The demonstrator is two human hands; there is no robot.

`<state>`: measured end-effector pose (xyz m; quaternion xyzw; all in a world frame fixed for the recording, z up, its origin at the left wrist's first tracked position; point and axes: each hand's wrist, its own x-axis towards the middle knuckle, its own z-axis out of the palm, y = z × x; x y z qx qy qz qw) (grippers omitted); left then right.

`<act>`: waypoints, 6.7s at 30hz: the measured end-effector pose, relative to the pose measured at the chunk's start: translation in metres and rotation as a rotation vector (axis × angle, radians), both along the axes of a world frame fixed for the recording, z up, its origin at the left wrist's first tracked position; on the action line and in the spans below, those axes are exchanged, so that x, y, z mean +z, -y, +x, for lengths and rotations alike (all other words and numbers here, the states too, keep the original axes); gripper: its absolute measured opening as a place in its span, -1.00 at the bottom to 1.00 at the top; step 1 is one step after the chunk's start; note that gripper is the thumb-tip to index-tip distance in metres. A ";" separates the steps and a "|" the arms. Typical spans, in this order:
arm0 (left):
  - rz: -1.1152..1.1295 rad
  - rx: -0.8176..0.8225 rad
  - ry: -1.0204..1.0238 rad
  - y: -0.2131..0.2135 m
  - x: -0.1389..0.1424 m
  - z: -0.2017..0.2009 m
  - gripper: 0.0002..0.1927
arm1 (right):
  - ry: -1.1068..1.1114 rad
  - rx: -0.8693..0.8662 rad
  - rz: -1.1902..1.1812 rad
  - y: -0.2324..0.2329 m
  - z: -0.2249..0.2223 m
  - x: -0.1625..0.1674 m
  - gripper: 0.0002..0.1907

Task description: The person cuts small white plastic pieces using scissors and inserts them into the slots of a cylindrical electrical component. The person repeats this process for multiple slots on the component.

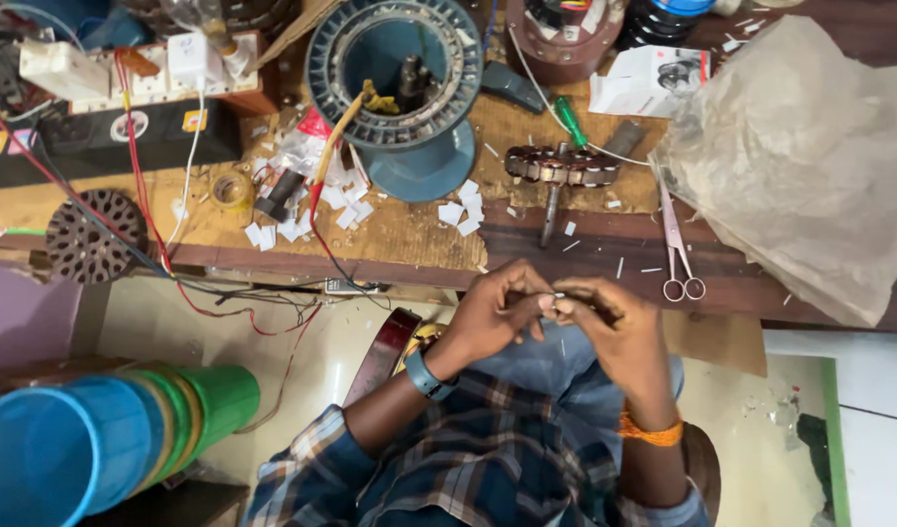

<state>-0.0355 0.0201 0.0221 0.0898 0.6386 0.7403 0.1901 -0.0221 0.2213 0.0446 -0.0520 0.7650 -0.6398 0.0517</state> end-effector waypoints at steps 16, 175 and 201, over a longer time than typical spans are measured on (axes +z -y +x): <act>0.101 0.070 -0.031 -0.015 0.009 0.012 -0.90 | -0.472 -0.074 0.507 0.006 0.014 0.045 -0.86; -0.337 0.153 -0.652 -0.005 0.017 0.015 -0.88 | -0.114 -0.278 -0.011 0.015 0.037 0.011 -0.84; -0.312 0.124 -0.874 -0.014 0.013 0.015 -0.71 | -0.314 -0.457 0.191 0.031 0.044 -0.014 -0.95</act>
